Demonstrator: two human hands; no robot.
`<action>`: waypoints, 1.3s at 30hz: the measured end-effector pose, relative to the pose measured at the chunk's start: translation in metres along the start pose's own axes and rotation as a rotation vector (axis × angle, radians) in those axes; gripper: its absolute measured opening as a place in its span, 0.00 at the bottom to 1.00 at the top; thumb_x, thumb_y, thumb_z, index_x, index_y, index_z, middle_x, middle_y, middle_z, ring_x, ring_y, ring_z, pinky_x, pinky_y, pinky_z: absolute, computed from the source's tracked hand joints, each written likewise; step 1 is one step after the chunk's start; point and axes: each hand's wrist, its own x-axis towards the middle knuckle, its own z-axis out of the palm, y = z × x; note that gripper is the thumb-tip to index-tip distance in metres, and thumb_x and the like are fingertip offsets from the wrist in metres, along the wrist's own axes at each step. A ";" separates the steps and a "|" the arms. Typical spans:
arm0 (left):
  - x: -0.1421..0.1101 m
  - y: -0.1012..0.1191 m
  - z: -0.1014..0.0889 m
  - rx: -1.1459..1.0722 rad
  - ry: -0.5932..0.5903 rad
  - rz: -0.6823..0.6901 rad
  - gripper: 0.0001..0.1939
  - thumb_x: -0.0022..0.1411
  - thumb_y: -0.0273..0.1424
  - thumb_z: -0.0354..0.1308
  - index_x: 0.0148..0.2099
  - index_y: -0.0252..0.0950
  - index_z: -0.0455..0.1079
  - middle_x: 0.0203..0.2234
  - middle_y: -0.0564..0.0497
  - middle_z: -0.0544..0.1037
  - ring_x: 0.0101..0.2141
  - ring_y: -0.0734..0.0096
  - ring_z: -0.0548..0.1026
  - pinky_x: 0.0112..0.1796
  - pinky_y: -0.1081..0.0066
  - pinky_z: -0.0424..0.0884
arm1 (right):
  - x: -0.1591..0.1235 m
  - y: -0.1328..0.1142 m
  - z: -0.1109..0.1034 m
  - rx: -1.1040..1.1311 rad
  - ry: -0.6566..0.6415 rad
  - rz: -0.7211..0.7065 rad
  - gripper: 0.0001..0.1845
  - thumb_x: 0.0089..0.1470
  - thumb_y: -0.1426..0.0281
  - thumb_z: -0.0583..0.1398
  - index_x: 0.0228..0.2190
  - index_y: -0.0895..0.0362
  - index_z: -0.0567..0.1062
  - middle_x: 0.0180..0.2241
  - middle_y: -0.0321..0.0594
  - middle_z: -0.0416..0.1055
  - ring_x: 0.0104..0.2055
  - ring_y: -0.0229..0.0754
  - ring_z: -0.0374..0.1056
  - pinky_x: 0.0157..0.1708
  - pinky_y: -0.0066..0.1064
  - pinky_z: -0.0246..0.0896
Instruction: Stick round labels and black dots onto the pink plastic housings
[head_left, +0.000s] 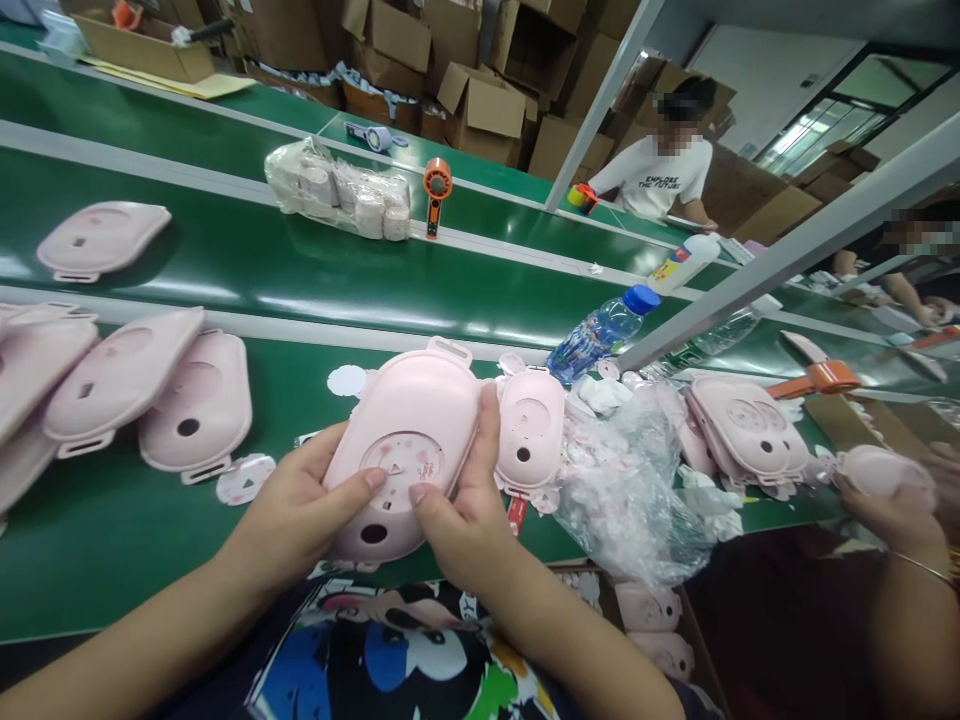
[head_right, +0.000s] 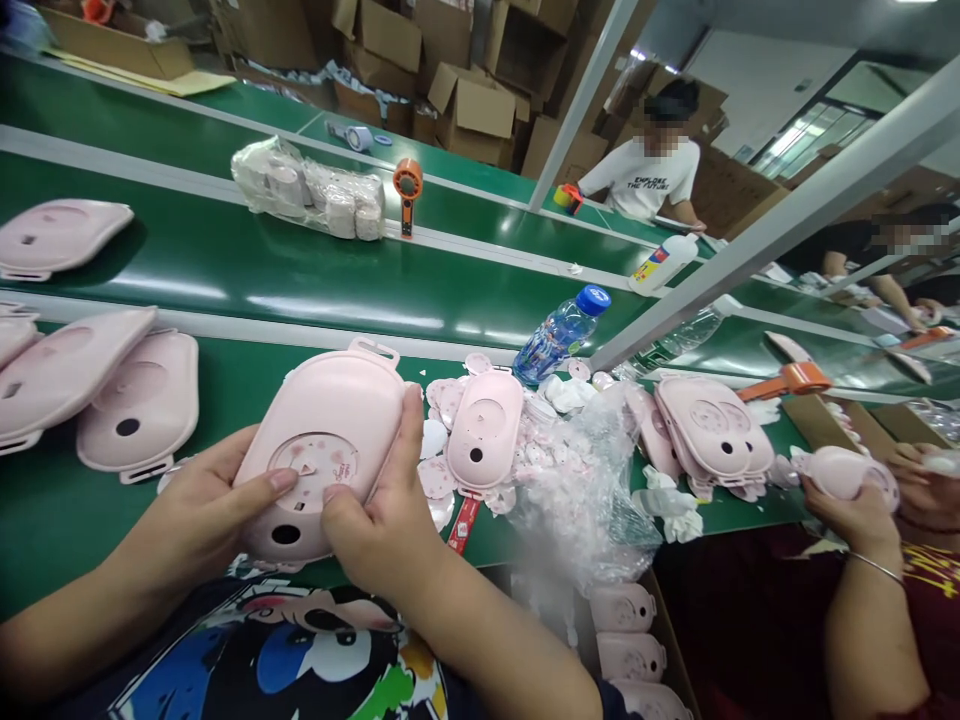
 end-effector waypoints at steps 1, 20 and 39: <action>0.000 0.000 0.000 -0.017 0.002 -0.004 0.26 0.53 0.45 0.67 0.52 0.40 0.72 0.43 0.44 0.81 0.41 0.50 0.79 0.32 0.66 0.77 | 0.000 0.002 0.001 0.084 -0.035 0.027 0.56 0.55 0.77 0.54 0.64 0.50 0.16 0.70 0.48 0.38 0.70 0.51 0.46 0.64 0.53 0.52; 0.148 0.043 -0.023 -0.045 0.265 0.196 0.24 0.57 0.30 0.65 0.55 0.32 0.68 0.48 0.41 0.77 0.47 0.55 0.76 0.46 0.59 0.74 | 0.001 0.003 -0.019 0.228 0.140 -0.122 0.39 0.60 0.71 0.53 0.66 0.42 0.42 0.63 0.47 0.56 0.59 0.49 0.64 0.60 0.52 0.58; 0.282 0.081 -0.091 0.636 0.462 0.212 0.16 0.65 0.36 0.60 0.51 0.33 0.72 0.52 0.42 0.73 0.54 0.54 0.70 0.54 0.47 0.65 | -0.010 0.047 -0.020 0.005 0.168 -0.004 0.18 0.62 0.63 0.57 0.53 0.47 0.69 0.48 0.44 0.73 0.46 0.47 0.73 0.48 0.39 0.70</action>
